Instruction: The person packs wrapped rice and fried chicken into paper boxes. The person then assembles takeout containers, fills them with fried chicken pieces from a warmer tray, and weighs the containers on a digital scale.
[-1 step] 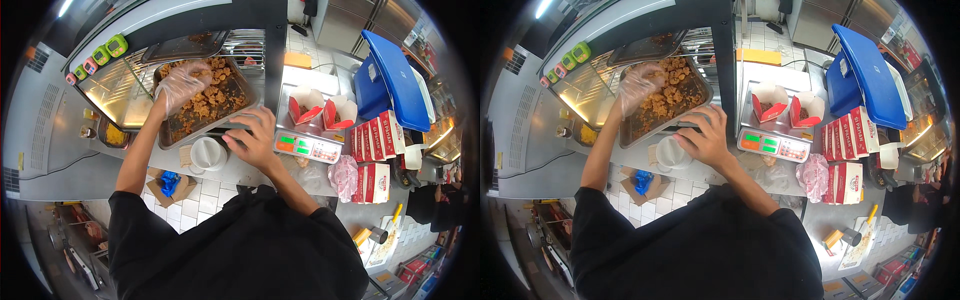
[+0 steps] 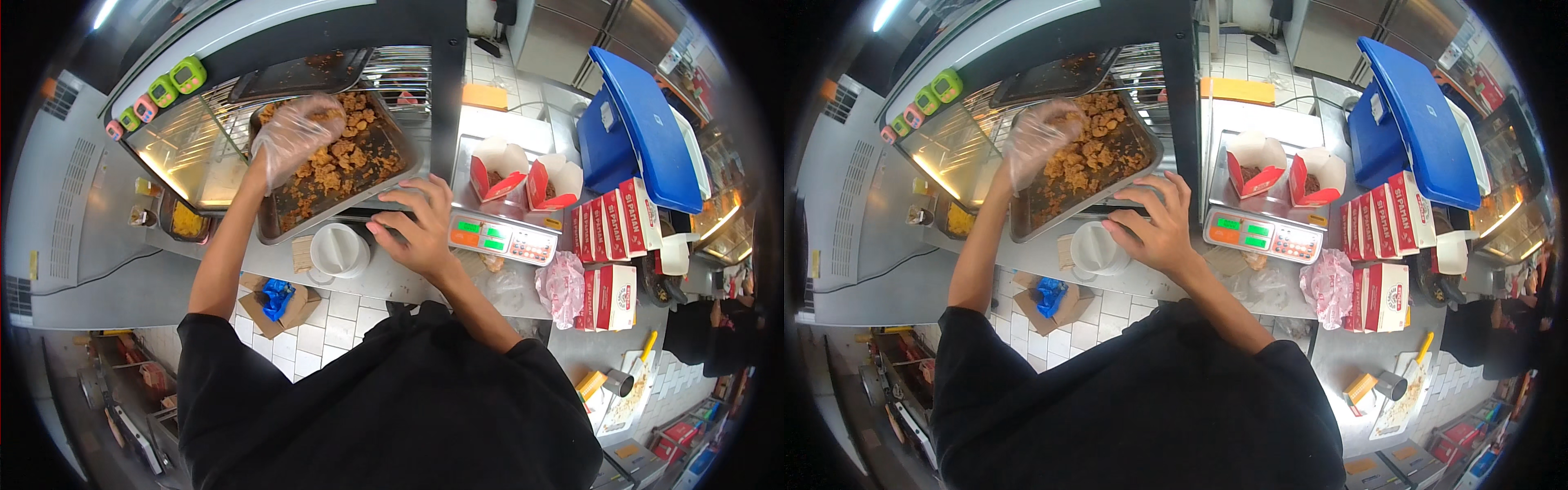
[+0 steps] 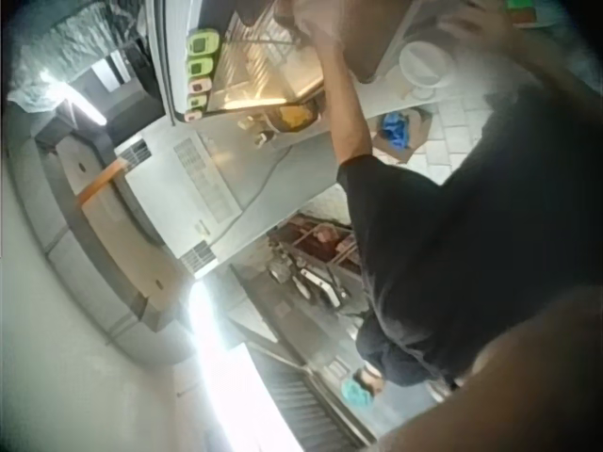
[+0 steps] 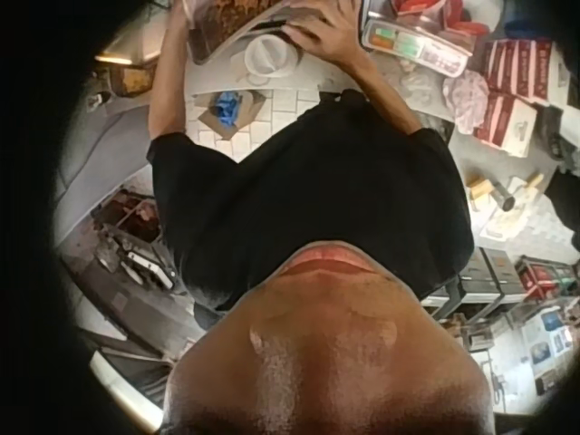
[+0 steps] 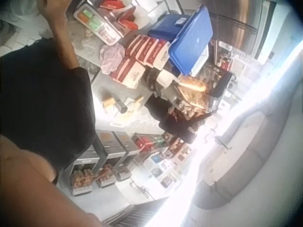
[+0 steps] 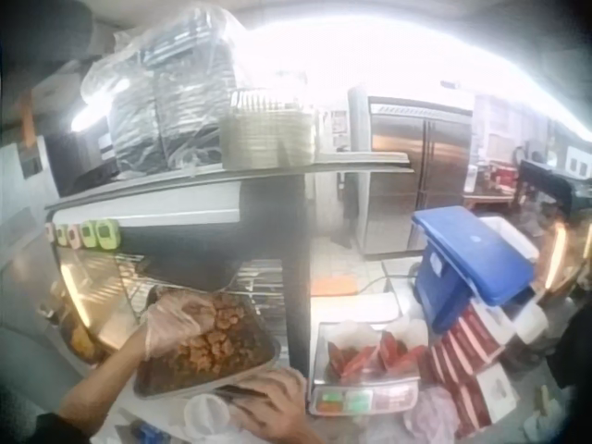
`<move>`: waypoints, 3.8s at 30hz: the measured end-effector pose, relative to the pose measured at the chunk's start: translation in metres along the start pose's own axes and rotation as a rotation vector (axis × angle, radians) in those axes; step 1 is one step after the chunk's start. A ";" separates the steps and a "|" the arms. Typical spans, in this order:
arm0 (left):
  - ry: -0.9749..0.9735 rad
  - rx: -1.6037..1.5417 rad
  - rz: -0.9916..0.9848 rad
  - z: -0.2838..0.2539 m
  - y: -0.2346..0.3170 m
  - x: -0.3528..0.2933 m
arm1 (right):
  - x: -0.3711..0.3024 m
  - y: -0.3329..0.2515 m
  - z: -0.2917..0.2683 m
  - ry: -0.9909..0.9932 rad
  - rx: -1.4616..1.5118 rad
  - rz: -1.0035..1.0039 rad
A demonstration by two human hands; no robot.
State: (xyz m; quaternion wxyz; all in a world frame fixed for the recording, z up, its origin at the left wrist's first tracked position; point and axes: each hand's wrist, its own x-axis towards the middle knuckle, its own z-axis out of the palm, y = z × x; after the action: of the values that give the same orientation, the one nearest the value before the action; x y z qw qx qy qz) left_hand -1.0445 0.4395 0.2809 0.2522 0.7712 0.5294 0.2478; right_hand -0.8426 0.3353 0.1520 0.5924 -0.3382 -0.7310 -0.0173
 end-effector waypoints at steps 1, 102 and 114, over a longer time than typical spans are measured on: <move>-0.008 -0.174 -0.008 -0.001 0.012 0.001 | -0.006 0.003 -0.008 0.016 -0.009 0.021; -0.530 0.405 0.420 0.237 0.212 0.142 | -0.251 0.083 -0.186 -0.223 -0.131 1.202; -0.836 0.267 0.461 0.134 0.190 0.097 | -0.308 0.060 -0.231 -0.250 -0.218 1.262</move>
State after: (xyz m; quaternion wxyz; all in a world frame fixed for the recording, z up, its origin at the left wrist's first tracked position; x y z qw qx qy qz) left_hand -0.7952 0.4547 0.3154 0.2805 0.9271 0.2260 -0.1033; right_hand -0.5931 0.1370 -0.0716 0.3613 -0.7601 -0.4494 0.2995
